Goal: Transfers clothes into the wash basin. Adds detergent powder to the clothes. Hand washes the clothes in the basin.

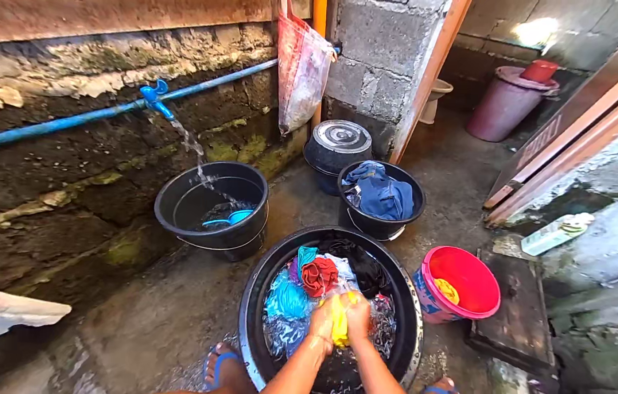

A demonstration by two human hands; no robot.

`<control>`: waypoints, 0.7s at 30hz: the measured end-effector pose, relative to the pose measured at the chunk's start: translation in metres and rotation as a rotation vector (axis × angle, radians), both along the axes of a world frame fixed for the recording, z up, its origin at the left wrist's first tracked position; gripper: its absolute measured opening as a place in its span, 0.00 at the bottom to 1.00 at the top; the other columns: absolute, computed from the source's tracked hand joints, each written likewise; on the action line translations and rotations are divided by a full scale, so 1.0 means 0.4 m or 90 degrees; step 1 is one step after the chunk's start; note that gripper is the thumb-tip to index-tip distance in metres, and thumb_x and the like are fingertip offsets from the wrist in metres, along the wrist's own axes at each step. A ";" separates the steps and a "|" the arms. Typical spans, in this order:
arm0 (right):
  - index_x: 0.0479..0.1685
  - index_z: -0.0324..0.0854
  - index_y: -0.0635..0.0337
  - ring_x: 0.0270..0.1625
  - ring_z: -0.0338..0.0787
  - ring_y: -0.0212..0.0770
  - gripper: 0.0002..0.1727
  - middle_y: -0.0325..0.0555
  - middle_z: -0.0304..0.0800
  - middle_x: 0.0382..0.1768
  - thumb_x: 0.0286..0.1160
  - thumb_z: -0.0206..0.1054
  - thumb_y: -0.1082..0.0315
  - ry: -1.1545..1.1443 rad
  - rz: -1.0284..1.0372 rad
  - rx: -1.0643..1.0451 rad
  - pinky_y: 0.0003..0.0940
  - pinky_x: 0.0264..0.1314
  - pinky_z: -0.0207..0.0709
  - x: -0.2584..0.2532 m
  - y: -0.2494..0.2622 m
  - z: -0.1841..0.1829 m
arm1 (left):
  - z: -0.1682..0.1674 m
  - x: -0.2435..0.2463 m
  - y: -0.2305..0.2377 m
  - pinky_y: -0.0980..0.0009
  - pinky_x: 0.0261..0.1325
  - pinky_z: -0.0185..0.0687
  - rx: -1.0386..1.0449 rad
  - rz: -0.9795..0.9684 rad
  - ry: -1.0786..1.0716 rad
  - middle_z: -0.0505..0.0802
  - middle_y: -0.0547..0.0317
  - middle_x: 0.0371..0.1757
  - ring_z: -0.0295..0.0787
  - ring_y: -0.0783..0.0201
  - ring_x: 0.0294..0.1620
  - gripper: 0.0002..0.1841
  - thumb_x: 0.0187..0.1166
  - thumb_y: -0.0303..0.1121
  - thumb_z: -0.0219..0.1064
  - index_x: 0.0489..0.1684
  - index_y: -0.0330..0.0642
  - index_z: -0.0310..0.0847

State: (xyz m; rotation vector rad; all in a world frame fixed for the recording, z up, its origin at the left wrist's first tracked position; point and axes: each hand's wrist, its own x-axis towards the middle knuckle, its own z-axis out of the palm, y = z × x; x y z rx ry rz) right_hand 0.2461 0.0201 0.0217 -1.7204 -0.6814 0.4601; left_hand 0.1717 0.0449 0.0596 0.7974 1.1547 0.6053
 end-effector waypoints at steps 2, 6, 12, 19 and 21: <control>0.24 0.84 0.68 0.30 0.85 0.43 0.10 0.50 0.85 0.22 0.69 0.71 0.70 0.012 -0.021 -0.011 0.47 0.40 0.80 -0.004 0.000 0.013 | -0.007 0.012 0.014 0.57 0.52 0.84 0.006 -0.005 0.031 0.90 0.46 0.45 0.88 0.57 0.45 0.19 0.93 0.40 0.53 0.56 0.33 0.83; 0.22 0.85 0.68 0.31 0.88 0.31 0.10 0.44 0.88 0.24 0.64 0.67 0.69 -0.031 0.022 0.129 0.29 0.39 0.84 -0.124 -0.032 0.086 | -0.018 -0.011 0.044 0.75 0.52 0.79 0.064 -0.016 -0.004 0.87 0.53 0.43 0.82 0.73 0.42 0.13 0.91 0.30 0.54 0.56 0.29 0.79; 0.64 0.90 0.57 0.77 0.73 0.73 0.22 0.71 0.72 0.78 0.86 0.63 0.52 -0.023 -0.065 -0.329 0.71 0.76 0.67 0.138 -0.116 -0.038 | 0.034 -0.135 0.103 0.52 0.76 0.78 0.044 -0.300 0.049 0.83 0.40 0.75 0.83 0.52 0.73 0.30 0.96 0.50 0.40 0.88 0.40 0.60; 0.88 0.70 0.39 0.89 0.56 0.73 0.39 0.62 0.53 0.92 0.70 0.76 0.58 -0.176 0.373 -0.652 0.77 0.80 0.58 0.025 -0.125 -0.083 | -0.212 -0.080 0.032 0.37 0.81 0.64 0.228 -0.819 0.441 0.82 0.28 0.72 0.75 0.35 0.78 0.25 0.89 0.44 0.59 0.68 0.28 0.80; 0.95 0.55 0.42 0.93 0.45 0.75 0.50 0.65 0.37 0.95 0.68 0.77 0.61 -0.179 0.503 -0.736 0.79 0.83 0.52 -0.002 -0.128 -0.124 | -0.255 -0.072 -0.005 0.33 0.82 0.60 0.227 -0.932 0.534 0.77 0.30 0.79 0.68 0.33 0.84 0.25 0.88 0.43 0.59 0.76 0.34 0.76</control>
